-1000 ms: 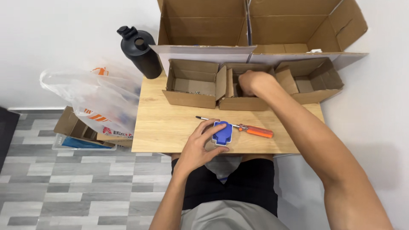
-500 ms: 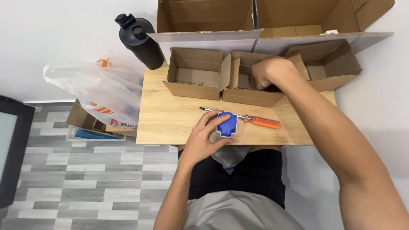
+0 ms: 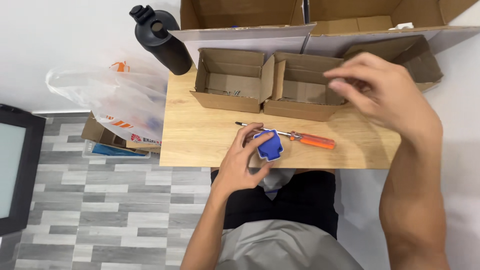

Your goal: The person uses a screwdriver to fasten screws into a blue plastic electrical box. They repeatedly pick up screws from a cardboard box, place them into the box, and tighten them with the screwdriver.

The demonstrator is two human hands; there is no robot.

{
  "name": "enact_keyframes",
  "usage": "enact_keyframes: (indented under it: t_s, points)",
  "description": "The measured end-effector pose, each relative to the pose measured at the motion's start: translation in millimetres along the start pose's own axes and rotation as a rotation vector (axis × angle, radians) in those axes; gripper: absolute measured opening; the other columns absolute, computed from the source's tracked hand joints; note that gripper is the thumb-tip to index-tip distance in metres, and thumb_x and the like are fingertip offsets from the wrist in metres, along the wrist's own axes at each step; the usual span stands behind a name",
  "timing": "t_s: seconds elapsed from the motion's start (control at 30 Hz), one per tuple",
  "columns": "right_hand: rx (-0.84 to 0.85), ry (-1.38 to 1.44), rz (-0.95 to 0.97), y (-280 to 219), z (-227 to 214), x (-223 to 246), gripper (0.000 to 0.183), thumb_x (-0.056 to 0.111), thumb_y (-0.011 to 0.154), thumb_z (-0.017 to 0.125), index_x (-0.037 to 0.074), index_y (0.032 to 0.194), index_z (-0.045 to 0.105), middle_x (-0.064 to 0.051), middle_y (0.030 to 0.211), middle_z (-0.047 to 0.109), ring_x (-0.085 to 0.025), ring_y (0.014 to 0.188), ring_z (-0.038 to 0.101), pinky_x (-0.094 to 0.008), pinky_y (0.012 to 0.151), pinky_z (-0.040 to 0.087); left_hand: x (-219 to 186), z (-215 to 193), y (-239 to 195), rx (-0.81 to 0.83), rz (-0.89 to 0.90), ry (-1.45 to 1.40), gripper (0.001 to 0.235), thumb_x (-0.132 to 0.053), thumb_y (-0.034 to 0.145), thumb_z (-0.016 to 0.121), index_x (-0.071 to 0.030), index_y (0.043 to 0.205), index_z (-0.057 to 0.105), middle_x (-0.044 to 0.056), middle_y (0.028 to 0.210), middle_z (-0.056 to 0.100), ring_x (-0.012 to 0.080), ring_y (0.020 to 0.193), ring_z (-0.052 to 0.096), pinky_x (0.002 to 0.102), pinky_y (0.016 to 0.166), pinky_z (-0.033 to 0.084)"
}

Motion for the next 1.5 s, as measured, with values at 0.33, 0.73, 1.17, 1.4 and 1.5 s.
enact_keyframes:
  t_s: [0.33,0.73,1.17,1.4,1.5]
  points:
    - [-0.195,0.607,0.103,-85.8,79.6,-1.9,0.023,-0.013,0.09,0.072,0.002,0.107,0.07,-0.019,0.125,0.068,-0.026,0.109,0.076,-0.029,0.095,0.065,0.2,7.1,4.3,0.047,-0.026,0.211,0.063,-0.035,0.09,0.075,-0.015,0.143,0.048,0.012,0.151,0.052,0.0338,0.121,0.058,0.046,0.101,0.045]
    - [-0.31,0.824,0.245,-115.0,159.3,14.9,0.036,-0.01,0.079,0.08,-0.007,0.115,0.074,-0.021,0.115,0.07,-0.026,0.09,0.079,-0.036,0.079,0.066,11.8,10.2,-1.7,-0.06,-0.017,0.068,0.069,-0.029,0.079,0.086,-0.015,0.142,0.06,0.014,0.133,0.065,0.0369,0.118,0.066,0.048,0.101,0.051]
    - [-0.34,0.374,0.116,-102.7,148.7,36.3,0.027,0.005,0.079,0.086,0.009,0.105,0.082,-0.008,0.099,0.08,-0.023,0.075,0.077,-0.036,0.068,0.063,9.2,9.1,-1.8,-0.093,-0.031,0.061,0.067,-0.034,0.079,0.087,-0.021,0.14,0.064,0.012,0.13,0.065,0.0343,0.111,0.07,0.047,0.098,0.055]
    - [-0.386,0.311,0.076,-100.5,150.1,39.0,0.02,0.005,0.08,0.085,0.012,0.099,0.083,-0.006,0.092,0.082,-0.026,0.075,0.077,-0.036,0.067,0.062,3.4,6.1,1.0,-0.108,-0.025,0.046,0.065,-0.035,0.077,0.089,-0.021,0.136,0.067,0.011,0.128,0.067,0.0324,0.108,0.072,0.045,0.095,0.058]
    - [-0.414,0.339,0.084,-103.2,157.4,33.9,0.016,0.007,0.082,0.085,0.011,0.097,0.084,-0.004,0.09,0.082,-0.024,0.075,0.078,-0.033,0.066,0.062,0.4,6.2,2.3,-0.156,0.024,-0.033,0.063,-0.029,0.074,0.091,-0.016,0.132,0.07,0.015,0.125,0.068,0.0348,0.107,0.073,0.044,0.093,0.06]
Point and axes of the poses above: each hand's wrist, its own y-axis towards the middle knuckle, its own z-axis out of the palm, x = y × z, the point moved 1 cm from there along y, towards the middle knuckle
